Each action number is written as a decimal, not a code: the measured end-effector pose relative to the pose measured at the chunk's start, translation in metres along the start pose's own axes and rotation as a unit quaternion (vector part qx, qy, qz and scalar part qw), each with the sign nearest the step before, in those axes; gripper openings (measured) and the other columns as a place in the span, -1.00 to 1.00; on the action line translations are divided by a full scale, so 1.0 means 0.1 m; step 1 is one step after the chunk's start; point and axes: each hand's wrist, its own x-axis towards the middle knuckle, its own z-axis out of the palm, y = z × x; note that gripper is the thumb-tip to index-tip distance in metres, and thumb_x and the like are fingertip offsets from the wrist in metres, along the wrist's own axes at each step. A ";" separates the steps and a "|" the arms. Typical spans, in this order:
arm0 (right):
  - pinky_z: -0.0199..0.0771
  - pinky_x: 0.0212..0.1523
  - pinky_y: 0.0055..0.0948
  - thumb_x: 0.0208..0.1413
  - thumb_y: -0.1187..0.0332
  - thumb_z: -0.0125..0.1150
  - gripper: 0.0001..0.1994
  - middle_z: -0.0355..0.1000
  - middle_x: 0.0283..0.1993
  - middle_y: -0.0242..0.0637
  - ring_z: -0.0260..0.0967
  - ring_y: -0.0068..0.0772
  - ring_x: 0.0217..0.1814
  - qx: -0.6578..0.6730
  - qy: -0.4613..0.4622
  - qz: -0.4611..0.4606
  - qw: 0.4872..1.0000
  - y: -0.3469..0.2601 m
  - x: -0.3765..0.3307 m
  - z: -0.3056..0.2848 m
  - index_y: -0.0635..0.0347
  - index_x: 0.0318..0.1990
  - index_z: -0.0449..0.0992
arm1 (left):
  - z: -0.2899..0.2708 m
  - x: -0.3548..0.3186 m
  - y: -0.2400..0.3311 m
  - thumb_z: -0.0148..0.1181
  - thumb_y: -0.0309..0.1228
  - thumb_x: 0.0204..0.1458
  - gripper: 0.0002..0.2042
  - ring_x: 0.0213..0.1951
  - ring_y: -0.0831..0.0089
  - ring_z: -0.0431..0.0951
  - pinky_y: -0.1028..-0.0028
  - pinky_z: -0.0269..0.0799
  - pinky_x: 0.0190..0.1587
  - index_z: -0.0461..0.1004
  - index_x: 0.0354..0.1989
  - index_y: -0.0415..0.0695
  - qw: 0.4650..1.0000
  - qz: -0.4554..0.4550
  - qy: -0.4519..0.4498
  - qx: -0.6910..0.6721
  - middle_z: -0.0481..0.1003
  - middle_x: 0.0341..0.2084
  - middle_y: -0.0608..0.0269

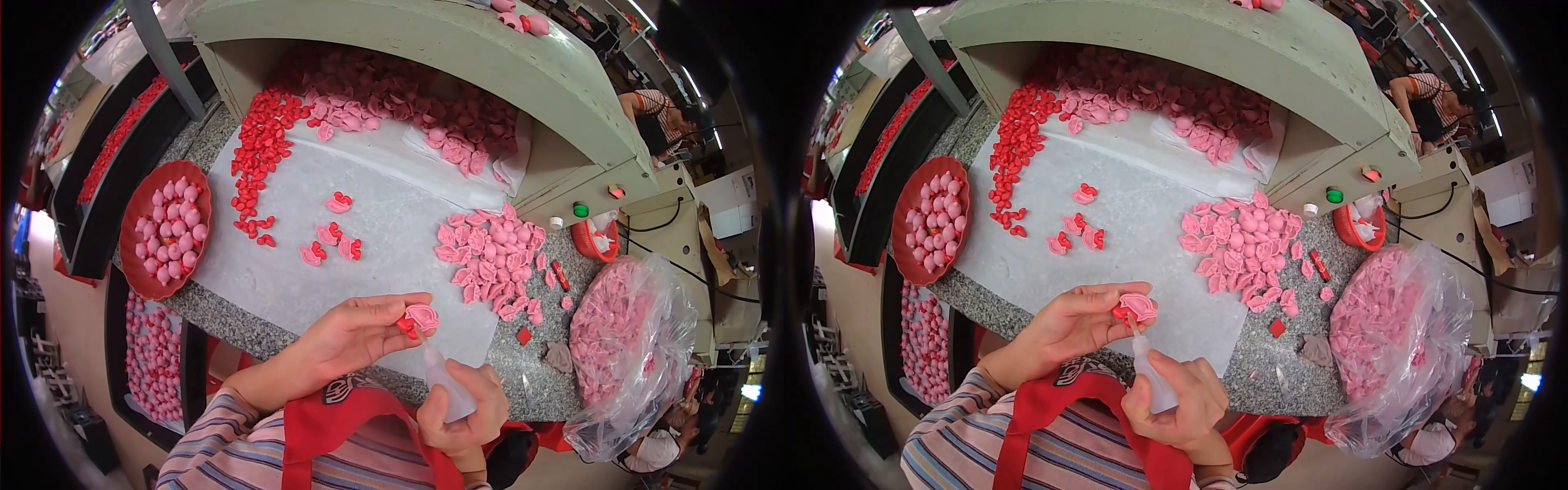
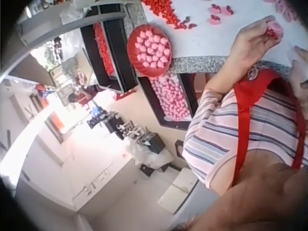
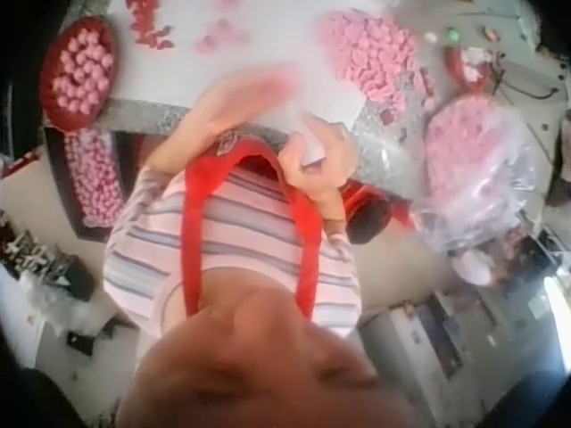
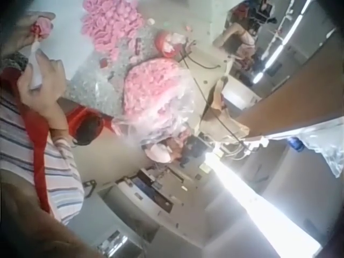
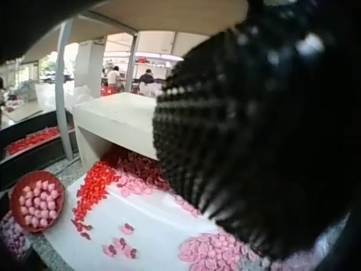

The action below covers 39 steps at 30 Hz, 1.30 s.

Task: Apply adhesive or decorative liquid to pink heart-shaped toy components using an applicator bottle at a factory workbench.

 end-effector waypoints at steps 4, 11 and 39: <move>0.18 -0.67 -0.50 -0.22 0.46 0.09 -0.76 0.38 -0.54 -0.16 0.20 -0.35 -0.71 -0.001 0.003 -0.005 1.000 -0.01 0.01 0.00 0.41 -0.33 0.39 | 0.02 -0.01 -0.01 -0.02 -0.40 0.07 -0.63 -0.09 0.41 0.41 0.36 0.22 0.11 0.24 0.00 -0.39 1.000 -0.008 0.017 -0.003 0.43 -0.19 0.11; 0.18 -0.67 -0.50 -0.21 0.45 0.09 -0.77 0.38 -0.52 -0.16 0.20 -0.36 -0.70 -0.002 0.005 -0.006 1.000 -0.01 -0.01 -0.02 0.40 -0.34 0.38 | 0.02 -0.01 -0.01 -0.01 -0.41 0.06 -0.62 -0.09 0.42 0.41 0.36 0.20 0.13 0.23 0.00 -0.40 1.000 -0.005 0.009 -0.007 0.43 -0.20 0.11; 0.15 -0.70 -0.53 -0.24 0.48 0.12 -0.75 0.34 -0.59 -0.24 0.16 -0.41 -0.73 0.000 0.023 -0.002 1.000 0.04 0.00 -0.03 0.37 -0.31 0.40 | 0.02 -0.03 -0.03 -0.01 -0.43 0.05 -0.56 -0.04 0.32 0.39 0.37 0.20 0.13 0.14 0.07 -0.42 1.000 0.005 0.022 -0.007 0.41 -0.17 0.02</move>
